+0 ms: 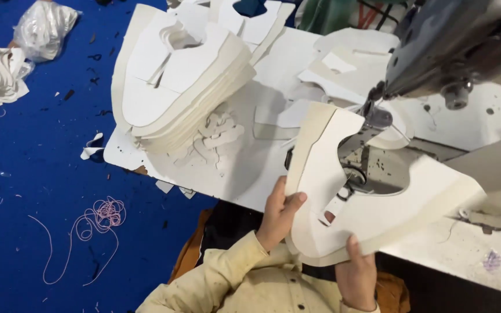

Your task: The person aligns white shoe upper components on the worktable and sews them together with an industrial sewing machine, guiding the pieces under the needle. They use scissors to trim threads and separate finished pieces, then pick up the next set of components to continue stitching.

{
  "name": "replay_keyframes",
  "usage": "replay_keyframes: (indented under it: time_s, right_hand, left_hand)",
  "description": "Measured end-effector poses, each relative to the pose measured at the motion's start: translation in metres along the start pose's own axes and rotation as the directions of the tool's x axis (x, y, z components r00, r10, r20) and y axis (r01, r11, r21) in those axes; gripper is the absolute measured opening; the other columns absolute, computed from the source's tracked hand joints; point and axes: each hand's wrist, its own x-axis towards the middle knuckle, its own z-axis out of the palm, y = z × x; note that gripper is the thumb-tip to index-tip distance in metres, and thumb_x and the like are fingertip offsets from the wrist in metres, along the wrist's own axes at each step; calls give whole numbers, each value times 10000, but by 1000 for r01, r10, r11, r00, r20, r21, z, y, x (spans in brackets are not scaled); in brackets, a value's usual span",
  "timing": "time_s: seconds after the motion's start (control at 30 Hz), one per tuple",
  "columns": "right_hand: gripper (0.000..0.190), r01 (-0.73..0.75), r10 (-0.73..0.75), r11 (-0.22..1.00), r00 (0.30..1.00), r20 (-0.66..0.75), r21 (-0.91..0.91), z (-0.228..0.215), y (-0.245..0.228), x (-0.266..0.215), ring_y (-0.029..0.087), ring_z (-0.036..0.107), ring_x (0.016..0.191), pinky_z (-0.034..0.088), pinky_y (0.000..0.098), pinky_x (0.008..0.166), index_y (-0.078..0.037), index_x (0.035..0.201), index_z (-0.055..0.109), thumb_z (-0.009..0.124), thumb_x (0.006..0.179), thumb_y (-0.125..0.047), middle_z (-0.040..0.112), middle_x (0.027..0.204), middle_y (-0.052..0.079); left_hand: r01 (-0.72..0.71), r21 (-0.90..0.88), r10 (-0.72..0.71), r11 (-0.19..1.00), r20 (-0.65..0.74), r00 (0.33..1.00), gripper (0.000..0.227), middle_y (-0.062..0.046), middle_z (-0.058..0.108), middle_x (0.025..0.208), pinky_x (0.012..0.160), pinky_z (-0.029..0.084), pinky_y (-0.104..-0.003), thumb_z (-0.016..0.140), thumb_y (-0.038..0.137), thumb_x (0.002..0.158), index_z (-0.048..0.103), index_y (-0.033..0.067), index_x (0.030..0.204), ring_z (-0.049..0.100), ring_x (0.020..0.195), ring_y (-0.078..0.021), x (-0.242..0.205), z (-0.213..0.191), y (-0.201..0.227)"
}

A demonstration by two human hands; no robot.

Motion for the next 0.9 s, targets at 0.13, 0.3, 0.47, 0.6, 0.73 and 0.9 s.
replay_keyframes:
  time_s: [0.13, 0.3, 0.47, 0.6, 0.73, 0.9]
  right_hand:
    - [511, -106, 112, 993, 984, -136, 52, 23, -31, 36, 304, 561, 1310, 436, 466, 1113, 44, 1498, 406, 420, 1054, -208, 556, 1442, 197]
    - [489, -254, 254, 967, 952, -173, 26, 28, -35, 47, 282, 590, 1275, 448, 467, 1099, 28, 1479, 418, 376, 1059, -220, 598, 1387, 162]
    - [480, -217, 215, 976, 967, -139, 1, 29, -33, 55, 308, 602, 1252, 456, 475, 1086, 55, 1462, 434, 387, 1052, -190, 627, 1342, 188]
    - [489, -167, 169, 986, 975, -148, 26, 7, -16, 57, 314, 599, 1243, 456, 455, 1086, 65, 1458, 433, 478, 1009, -122, 610, 1373, 188]
    - [542, -201, 185, 976, 968, -167, -86, -8, -10, 65, 264, 595, 1256, 459, 413, 1068, 51, 1454, 440, 575, 942, -62, 596, 1419, 147]
    - [495, -204, 195, 976, 974, -116, -72, 8, -21, 56, 275, 639, 1189, 519, 418, 1004, 49, 1398, 488, 597, 932, -79, 631, 1342, 167]
  left_hand:
    - [-162, 377, 238, 912, -166, 957, 362, -88, 680, 1072, 784, 529, -303, 566, 219, 1062, 570, 13, 1360, 633, 862, -149, 26, -42, -5]
    - [165, 956, 420, 243, -258, 870, 334, -203, 685, 1047, 772, 555, -473, 636, 223, 994, 651, 37, 1270, 691, 856, -362, 83, -148, 38]
    - [441, 897, 310, 18, -425, 851, 276, -193, 723, 1019, 780, 564, -498, 706, 330, 939, 732, 80, 1052, 696, 918, -395, 118, -169, 40]
    - [375, 925, 455, 66, -363, 813, 179, -176, 728, 1024, 750, 564, -479, 716, 248, 933, 763, 106, 1032, 704, 855, -378, 97, -141, 56]
    - [50, 935, 564, 351, -253, 786, 118, -148, 722, 1070, 660, 564, -399, 741, 67, 915, 739, 51, 1032, 703, 704, -289, 70, -106, 78]
    - [-293, 846, 498, 445, 38, 866, 173, -113, 719, 1126, 769, 585, -368, 698, 30, 940, 697, 41, 1113, 735, 904, -293, 23, -28, 68]
